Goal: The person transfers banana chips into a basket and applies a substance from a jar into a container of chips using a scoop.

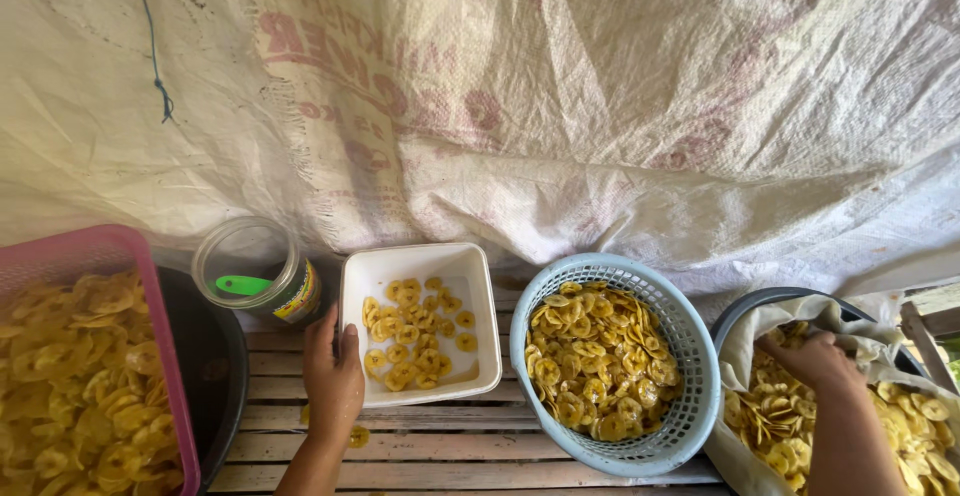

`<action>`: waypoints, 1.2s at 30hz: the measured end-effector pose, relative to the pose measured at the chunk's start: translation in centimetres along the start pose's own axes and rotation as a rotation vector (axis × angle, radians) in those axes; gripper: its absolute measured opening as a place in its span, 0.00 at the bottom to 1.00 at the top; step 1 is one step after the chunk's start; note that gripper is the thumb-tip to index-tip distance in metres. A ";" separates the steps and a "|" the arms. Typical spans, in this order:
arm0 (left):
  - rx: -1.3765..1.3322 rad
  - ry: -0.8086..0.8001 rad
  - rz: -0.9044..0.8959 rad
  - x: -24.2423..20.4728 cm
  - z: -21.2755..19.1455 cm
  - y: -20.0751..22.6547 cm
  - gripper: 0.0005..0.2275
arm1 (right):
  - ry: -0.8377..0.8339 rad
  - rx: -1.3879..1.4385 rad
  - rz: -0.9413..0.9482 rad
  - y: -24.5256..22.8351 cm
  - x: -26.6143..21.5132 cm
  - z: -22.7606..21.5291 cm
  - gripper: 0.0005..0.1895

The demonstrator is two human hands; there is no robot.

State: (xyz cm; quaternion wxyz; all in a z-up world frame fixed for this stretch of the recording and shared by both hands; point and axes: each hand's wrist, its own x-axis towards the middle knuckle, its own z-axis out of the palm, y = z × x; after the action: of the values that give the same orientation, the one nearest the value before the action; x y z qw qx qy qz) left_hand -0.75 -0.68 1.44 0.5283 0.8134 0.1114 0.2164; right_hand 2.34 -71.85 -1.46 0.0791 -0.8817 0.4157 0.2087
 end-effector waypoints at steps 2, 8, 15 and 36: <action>0.023 -0.004 -0.021 0.1 0.1 -0.1 0.18 | -0.037 0.115 0.015 0.3 -0.4 0.6 0.71; 0.002 0.037 0.060 0.1 0.4 -1.2 0.17 | 0.016 0.154 -0.148 -1.5 -0.1 1.1 0.72; -0.023 -0.010 -0.008 0.3 0.2 -0.4 0.18 | 0.014 0.285 -0.359 -1.8 -0.9 3.1 0.74; -0.038 0.002 0.009 0.1 0.2 -0.4 0.18 | -0.073 0.275 -0.434 -1.1 -1.4 2.1 0.53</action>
State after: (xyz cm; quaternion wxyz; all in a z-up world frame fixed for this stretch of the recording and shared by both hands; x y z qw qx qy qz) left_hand -0.54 -0.64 1.00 0.5427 0.8034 0.1042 0.2219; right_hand 1.77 -69.50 -2.75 0.2560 -0.9232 0.2380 0.1600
